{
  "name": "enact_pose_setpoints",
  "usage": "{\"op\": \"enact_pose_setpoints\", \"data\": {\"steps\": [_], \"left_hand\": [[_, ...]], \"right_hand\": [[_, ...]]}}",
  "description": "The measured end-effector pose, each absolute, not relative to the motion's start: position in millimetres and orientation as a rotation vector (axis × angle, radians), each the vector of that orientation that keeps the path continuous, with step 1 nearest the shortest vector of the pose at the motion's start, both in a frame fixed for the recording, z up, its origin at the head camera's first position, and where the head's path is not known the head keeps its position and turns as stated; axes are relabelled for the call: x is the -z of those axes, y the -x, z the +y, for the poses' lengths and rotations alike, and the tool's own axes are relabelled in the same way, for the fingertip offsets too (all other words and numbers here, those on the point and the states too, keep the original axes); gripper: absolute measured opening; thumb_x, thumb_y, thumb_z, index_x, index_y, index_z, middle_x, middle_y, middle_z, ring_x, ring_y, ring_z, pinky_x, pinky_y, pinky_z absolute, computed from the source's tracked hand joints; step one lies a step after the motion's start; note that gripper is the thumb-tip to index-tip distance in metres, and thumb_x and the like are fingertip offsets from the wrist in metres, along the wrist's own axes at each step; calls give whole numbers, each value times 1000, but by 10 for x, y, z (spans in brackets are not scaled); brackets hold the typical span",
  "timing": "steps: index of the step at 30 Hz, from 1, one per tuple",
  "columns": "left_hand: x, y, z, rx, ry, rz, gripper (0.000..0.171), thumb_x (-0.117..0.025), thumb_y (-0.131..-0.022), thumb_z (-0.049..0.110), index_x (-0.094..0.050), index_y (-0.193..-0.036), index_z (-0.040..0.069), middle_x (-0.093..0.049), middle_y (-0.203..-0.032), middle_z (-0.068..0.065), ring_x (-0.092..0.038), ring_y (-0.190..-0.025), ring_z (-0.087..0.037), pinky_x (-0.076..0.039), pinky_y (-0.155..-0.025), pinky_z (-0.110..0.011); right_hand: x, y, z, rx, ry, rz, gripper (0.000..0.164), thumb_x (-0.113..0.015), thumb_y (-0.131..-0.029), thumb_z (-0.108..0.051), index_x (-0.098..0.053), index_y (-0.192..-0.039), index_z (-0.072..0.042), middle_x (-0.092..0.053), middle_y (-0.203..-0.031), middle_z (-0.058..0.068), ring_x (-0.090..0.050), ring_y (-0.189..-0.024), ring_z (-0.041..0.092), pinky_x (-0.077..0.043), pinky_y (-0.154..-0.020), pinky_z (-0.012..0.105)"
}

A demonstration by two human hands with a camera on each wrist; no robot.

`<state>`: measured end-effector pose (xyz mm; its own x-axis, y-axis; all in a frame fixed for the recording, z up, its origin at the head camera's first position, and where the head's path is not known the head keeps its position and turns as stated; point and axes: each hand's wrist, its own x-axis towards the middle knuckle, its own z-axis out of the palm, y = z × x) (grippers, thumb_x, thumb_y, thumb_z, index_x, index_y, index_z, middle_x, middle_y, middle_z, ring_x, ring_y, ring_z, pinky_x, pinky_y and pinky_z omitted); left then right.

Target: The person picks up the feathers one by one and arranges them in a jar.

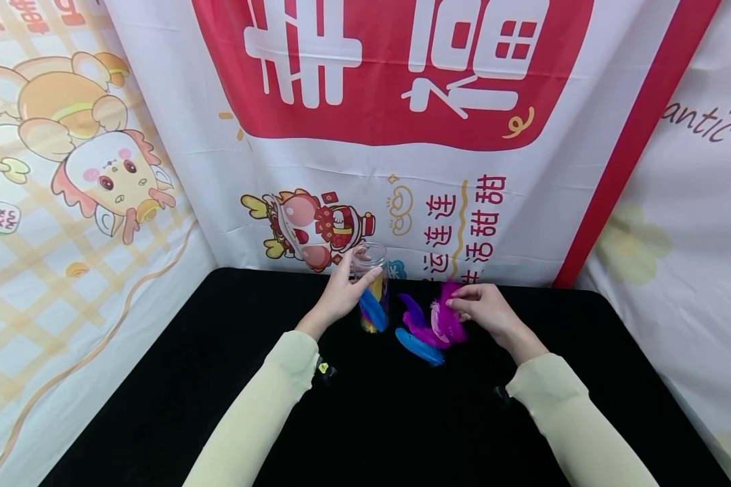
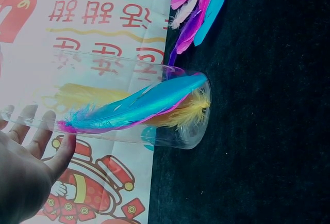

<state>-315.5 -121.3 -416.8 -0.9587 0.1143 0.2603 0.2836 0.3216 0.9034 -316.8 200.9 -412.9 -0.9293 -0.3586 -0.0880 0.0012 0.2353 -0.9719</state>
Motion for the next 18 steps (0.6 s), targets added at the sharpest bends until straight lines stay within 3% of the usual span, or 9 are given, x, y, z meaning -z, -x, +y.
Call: {"op": "enact_pose_setpoints", "data": {"steps": [8,18], "left_hand": [[4167,3166,-1205,1695,362,-2422,78,-64,-97,57,-33,-157,16,-48,-144,-9,-52,-128,-24,-48,-107,-47],[4163,3161,-1200,1703,349,-2421,68,-65,-100,47,-34,-155,22,-48,-145,-9,-52,-129,-24,-48,-106,-47]], "right_hand": [[4089,3175,1984,1744,344,2242,31,-70,-98,-11,-63,-115,14,-72,-92,-1,-67,-82,10,-58,-72,28],[4032,3154,1952,1726,347,2254,35,-70,-98,-12,-62,-118,15,-72,-93,-1,-66,-84,11,-58,-73,27]]}}
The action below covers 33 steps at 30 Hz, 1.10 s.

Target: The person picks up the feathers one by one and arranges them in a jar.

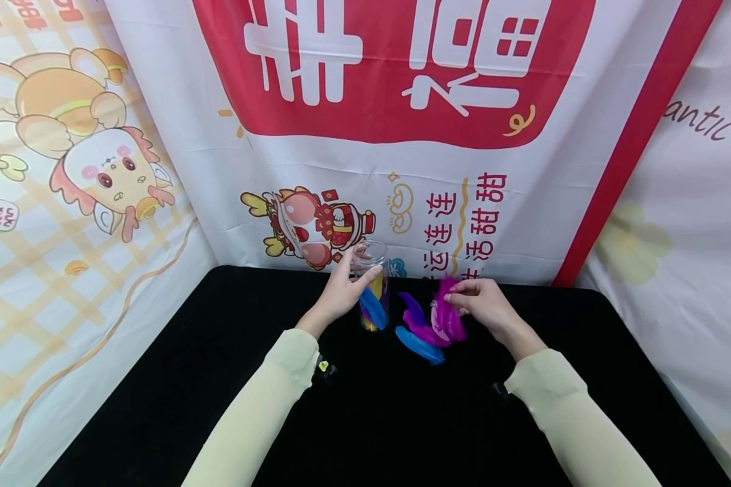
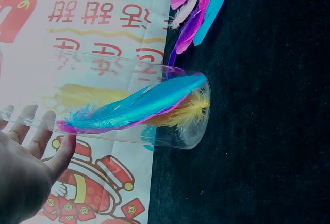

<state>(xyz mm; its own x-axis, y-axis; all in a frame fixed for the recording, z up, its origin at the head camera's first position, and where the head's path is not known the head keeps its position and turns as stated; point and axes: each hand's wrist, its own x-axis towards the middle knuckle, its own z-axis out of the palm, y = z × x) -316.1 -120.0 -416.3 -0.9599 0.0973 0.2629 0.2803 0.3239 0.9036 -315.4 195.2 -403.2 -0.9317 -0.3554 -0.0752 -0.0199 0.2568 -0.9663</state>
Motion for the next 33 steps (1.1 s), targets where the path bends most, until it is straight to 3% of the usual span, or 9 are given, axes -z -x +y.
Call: {"op": "enact_pose_setpoints", "data": {"steps": [11,23,33], "left_hand": [[4165,3166,-1209,1700,360,-2420,70,-64,-99,50,-34,-155,21,-45,-151,-16,-50,-132,-26,-47,-108,-49],[4161,3151,-1204,1688,349,-2429,72,-64,-99,50,-33,-156,19,-47,-146,-10,-51,-130,-25,-47,-107,-47],[4164,3151,-1209,1690,349,-2431,70,-64,-99,52,-34,-155,22,-46,-150,-14,-50,-131,-25,-47,-108,-49]], "right_hand": [[3975,3157,1908,1716,363,2264,34,-71,-97,-13,-64,-117,14,-72,-92,0,-67,-83,12,-58,-73,27],[3959,3172,1890,1705,335,2267,36,-71,-98,-15,-64,-121,12,-73,-97,0,-69,-84,12,-58,-75,28],[3965,3211,1864,1726,329,2271,33,-71,-97,-15,-65,-118,10,-74,-96,0,-70,-85,14,-59,-77,30]]}}
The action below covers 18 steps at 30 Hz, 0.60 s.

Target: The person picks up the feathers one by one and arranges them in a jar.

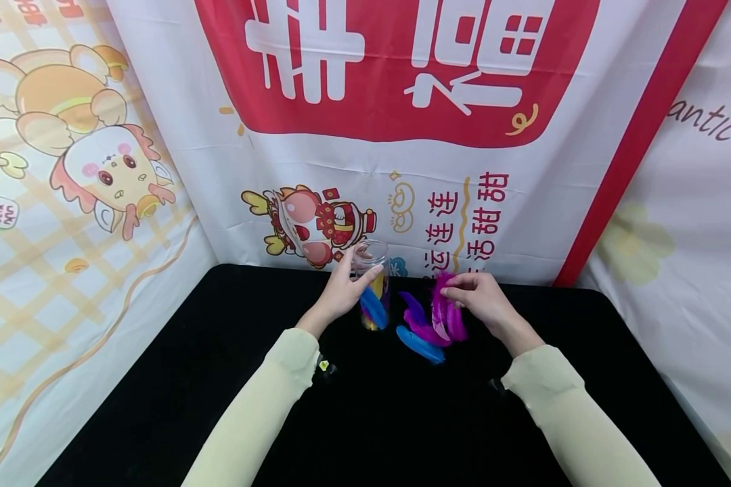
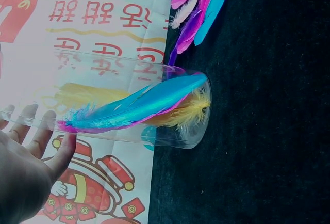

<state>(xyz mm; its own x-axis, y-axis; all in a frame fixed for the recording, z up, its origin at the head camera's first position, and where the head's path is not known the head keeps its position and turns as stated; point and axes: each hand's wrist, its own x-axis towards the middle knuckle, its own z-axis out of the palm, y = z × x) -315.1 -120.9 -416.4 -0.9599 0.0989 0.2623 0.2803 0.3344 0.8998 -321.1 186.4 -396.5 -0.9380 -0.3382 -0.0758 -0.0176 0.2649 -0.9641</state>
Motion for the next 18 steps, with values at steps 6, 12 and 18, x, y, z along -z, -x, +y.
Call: {"op": "enact_pose_setpoints", "data": {"steps": [6,12,18], "left_hand": [[4171,3159,-1206,1686,346,-2428,72,-64,-98,54,-34,-155,23,-46,-148,-12,-51,-130,-24,-48,-107,-48],[4171,3159,-1200,1686,348,-2423,71,-65,-99,51,-34,-155,22,-44,-152,-14,-50,-133,-26,-47,-107,-48],[4158,3152,-1193,1685,335,-2427,70,-65,-99,49,-34,-155,21,-44,-152,-11,-49,-134,-26,-47,-107,-48]], "right_hand": [[3936,3213,1837,1704,342,2304,35,-72,-97,-16,-65,-119,10,-74,-97,2,-70,-87,16,-58,-77,29],[3892,3230,1808,1657,380,2345,37,-72,-97,-18,-66,-120,11,-74,-97,0,-67,-83,11,-56,-74,26],[3864,3241,1780,1662,388,2337,37,-72,-97,-18,-65,-121,10,-74,-95,-1,-66,-81,8,-57,-74,26]]}}
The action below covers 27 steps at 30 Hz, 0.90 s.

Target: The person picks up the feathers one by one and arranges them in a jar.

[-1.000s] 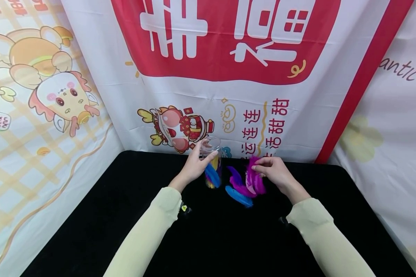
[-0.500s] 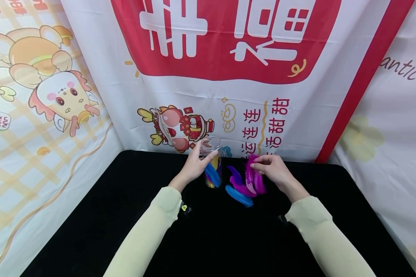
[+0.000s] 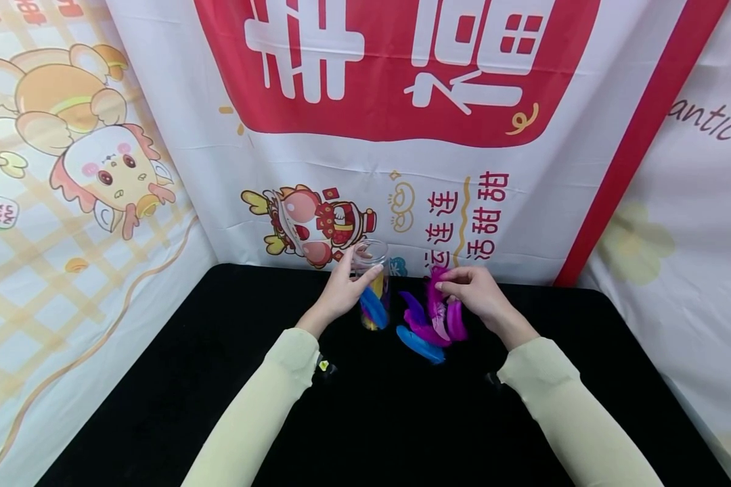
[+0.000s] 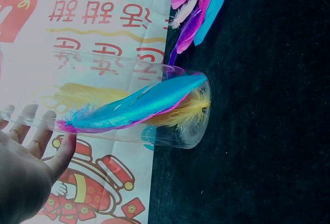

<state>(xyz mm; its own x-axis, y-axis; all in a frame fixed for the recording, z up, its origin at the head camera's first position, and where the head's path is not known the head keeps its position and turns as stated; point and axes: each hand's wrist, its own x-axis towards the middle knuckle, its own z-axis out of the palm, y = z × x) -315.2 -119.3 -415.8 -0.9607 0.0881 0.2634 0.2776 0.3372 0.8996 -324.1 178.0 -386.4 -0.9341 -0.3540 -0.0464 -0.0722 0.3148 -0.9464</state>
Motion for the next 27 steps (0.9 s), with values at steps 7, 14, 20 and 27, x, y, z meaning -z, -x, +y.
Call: {"op": "enact_pose_setpoints", "data": {"steps": [7,14,20,27], "left_hand": [[4161,3154,-1199,1669,334,-2435,72,-65,-98,53,-34,-155,22,-44,-152,-6,-49,-135,-25,-47,-107,-47],[4164,3156,-1201,1680,339,-2433,70,-65,-98,51,-34,-154,22,-44,-153,-10,-49,-134,-26,-47,-108,-48],[4167,3159,-1201,1682,336,-2430,71,-64,-98,53,-34,-154,22,-45,-151,-8,-50,-134,-25,-47,-107,-48],[4156,3154,-1199,1678,338,-2435,72,-64,-98,54,-34,-155,21,-46,-149,-10,-50,-133,-25,-46,-108,-47]], "right_hand": [[3845,3233,1749,1670,388,2358,34,-72,-97,-18,-67,-118,9,-75,-91,0,-68,-80,12,-57,-73,27],[3831,3217,1734,1691,414,2377,34,-73,-96,-17,-68,-116,9,-75,-89,1,-68,-81,14,-57,-71,26],[3816,3208,1729,1718,429,2373,36,-74,-95,-15,-67,-117,12,-75,-88,0,-67,-78,10,-56,-70,24],[3803,3226,1712,1727,425,2358,36,-73,-96,-14,-66,-120,12,-75,-92,-2,-67,-81,11,-57,-71,25]]}}
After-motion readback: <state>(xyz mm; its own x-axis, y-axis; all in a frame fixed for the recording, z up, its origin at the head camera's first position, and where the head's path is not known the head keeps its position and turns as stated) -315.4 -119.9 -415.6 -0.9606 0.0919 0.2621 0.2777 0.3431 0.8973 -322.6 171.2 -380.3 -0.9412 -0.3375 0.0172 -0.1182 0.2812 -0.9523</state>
